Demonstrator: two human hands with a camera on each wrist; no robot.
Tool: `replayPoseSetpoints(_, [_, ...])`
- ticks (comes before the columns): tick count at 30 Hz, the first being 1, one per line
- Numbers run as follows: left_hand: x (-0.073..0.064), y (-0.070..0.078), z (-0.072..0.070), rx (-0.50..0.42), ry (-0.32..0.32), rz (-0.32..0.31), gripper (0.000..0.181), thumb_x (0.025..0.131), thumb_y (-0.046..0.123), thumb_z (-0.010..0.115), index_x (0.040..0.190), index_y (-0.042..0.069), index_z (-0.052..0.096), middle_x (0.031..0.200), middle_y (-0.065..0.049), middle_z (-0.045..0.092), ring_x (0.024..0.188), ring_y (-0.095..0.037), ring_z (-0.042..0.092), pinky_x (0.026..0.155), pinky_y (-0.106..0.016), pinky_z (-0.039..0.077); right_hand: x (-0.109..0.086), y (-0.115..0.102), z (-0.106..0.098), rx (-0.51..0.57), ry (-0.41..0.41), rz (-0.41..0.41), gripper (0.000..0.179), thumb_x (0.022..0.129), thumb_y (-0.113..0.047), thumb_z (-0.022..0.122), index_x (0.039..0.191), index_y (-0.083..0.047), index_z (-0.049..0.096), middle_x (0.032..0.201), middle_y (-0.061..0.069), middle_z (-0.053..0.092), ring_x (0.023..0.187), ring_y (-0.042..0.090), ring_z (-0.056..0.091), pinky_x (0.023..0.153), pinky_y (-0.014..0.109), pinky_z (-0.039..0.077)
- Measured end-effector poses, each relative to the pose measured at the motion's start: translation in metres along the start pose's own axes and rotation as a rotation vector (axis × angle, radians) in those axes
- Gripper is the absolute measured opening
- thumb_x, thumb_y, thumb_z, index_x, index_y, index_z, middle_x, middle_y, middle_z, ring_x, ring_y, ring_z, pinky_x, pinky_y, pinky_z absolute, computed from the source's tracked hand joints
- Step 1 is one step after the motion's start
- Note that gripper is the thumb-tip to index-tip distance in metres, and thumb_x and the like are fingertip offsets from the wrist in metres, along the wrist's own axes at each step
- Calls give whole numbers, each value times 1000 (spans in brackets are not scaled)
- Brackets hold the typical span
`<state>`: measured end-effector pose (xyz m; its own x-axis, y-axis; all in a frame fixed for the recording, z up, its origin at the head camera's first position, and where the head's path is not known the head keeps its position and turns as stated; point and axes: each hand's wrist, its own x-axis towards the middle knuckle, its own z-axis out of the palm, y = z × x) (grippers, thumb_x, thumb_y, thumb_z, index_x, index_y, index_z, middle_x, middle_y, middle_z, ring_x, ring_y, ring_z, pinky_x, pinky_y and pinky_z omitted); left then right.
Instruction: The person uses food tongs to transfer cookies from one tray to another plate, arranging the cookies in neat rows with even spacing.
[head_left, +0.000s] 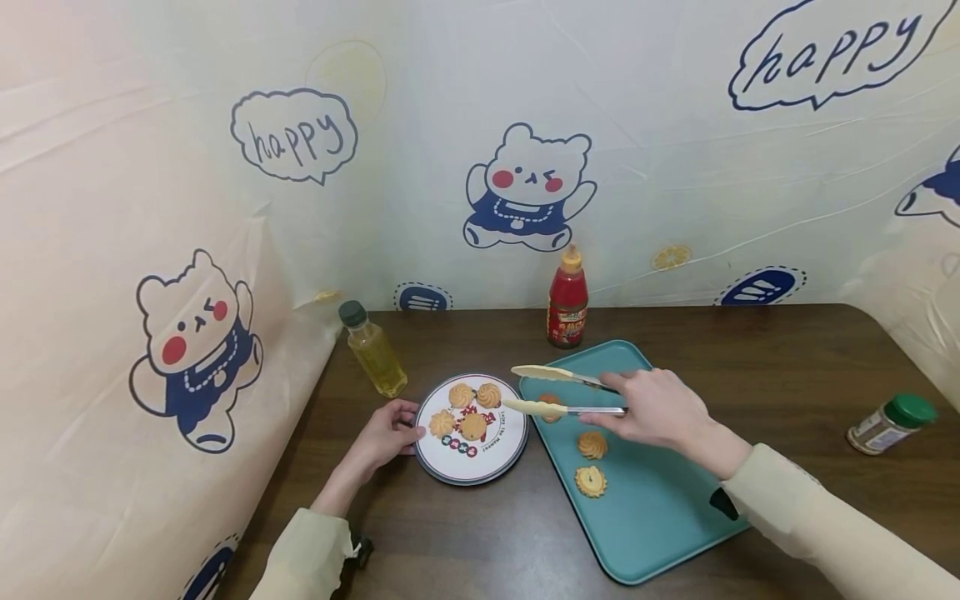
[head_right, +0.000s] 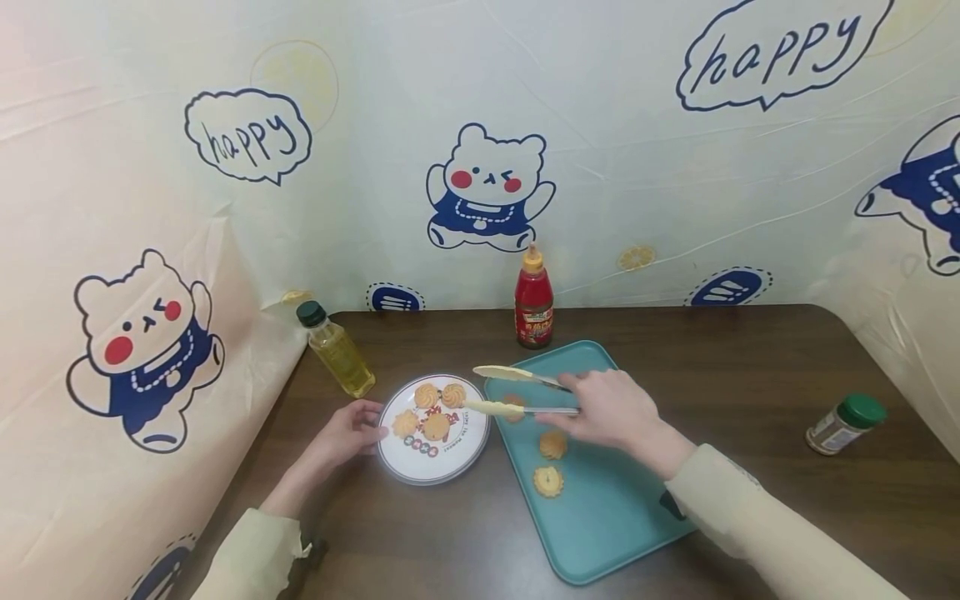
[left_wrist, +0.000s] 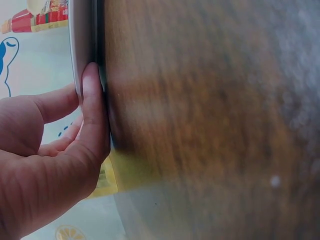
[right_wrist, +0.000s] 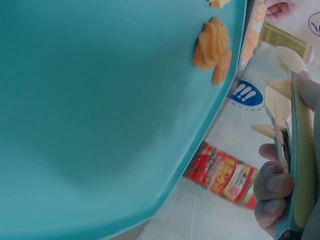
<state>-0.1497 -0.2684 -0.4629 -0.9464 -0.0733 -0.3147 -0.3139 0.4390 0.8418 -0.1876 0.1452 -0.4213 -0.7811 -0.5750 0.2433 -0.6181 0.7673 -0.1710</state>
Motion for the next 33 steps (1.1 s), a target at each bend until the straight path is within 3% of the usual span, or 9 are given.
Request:
replayPoseSetpoints(20, [1, 0, 0, 3, 13, -10, 41, 92, 1, 69, 129, -3, 53, 111, -18, 56, 89, -25, 59, 71, -35, 60, -33, 31, 5, -22, -50, 62, 62, 85, -71, 61, 101, -11, 70, 52, -10, 35, 44, 5, 35, 38, 25, 24])
replayPoseSetpoints(28, [3, 0, 1, 2, 20, -21, 41, 92, 1, 70, 130, -1, 53, 111, -17, 57, 88, -25, 59, 71, -34, 60, -38, 36, 11, -14, -57, 57, 62, 84, -72, 60, 97, -12, 70, 51, -12, 37, 45, 4, 36, 38, 26, 25])
replayPoseSetpoints(33, [2, -1, 1, 3, 19, -25, 41, 92, 1, 69, 130, -1, 54, 111, -17, 57, 88, -25, 59, 71, -35, 60, -38, 37, 14, 0, -86, 72, 68, 84, -75, 58, 103, -11, 72, 52, -13, 38, 45, 3, 37, 38, 25, 26])
